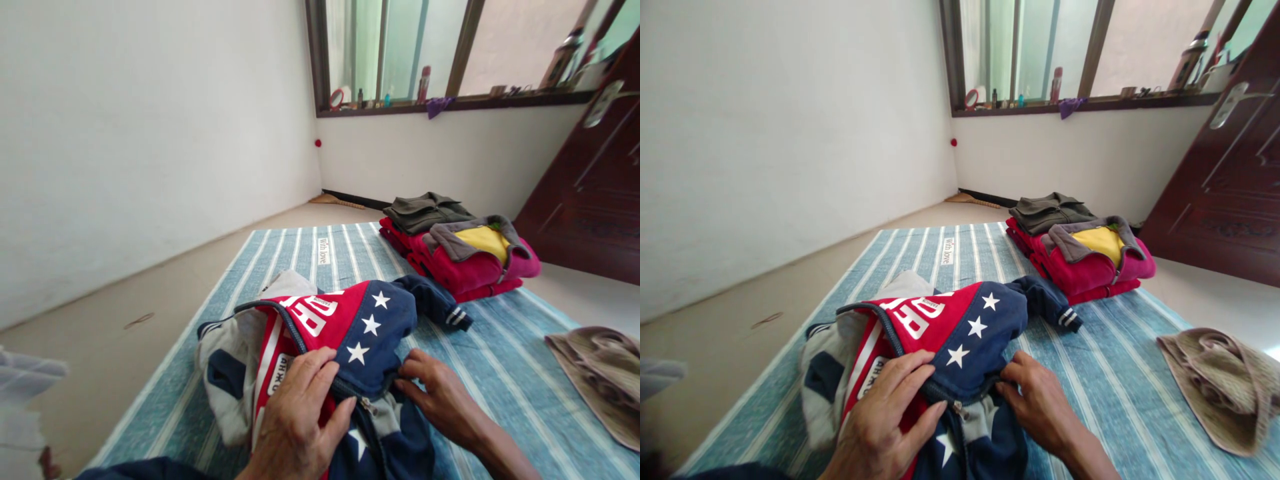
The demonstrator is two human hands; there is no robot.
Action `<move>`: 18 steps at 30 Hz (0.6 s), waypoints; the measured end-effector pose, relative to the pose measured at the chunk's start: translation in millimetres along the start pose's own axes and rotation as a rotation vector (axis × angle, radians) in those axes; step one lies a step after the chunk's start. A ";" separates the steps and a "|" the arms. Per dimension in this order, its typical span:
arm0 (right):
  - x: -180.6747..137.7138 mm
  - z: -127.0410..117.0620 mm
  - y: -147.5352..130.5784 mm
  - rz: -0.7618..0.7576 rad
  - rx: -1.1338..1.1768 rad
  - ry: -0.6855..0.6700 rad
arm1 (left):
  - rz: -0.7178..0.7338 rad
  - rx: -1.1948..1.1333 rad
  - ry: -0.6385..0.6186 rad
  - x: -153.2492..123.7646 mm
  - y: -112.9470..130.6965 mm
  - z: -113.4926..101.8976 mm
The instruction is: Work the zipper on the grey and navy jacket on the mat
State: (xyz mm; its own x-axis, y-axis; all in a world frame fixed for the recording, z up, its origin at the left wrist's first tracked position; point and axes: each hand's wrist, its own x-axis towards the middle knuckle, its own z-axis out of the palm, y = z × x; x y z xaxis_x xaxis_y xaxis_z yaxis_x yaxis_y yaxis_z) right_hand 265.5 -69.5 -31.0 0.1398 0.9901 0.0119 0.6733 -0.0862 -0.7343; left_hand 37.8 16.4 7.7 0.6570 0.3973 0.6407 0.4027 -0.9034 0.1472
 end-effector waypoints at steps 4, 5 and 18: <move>-11.5 -22.7 -16.9 -0.068 0.300 0.126 | -0.005 -0.002 -0.004 -1.8 -3.0 -0.2; -14.9 -28.9 -21.9 -0.074 0.350 0.169 | 0.000 -0.004 -0.005 -1.9 -3.5 -0.3; 1.8 -47.2 -54.2 -0.142 1.041 0.256 | 0.063 0.071 0.056 -37.5 17.6 1.5</move>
State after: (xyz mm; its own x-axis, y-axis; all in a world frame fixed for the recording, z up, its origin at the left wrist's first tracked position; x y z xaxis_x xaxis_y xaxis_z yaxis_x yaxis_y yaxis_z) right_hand 263.6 -68.3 40.8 0.3382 0.9207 0.1949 -0.2351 0.2832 -0.9298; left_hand 21.2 -14.2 -14.8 0.6468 0.3290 0.6880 0.4074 -0.9117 0.0529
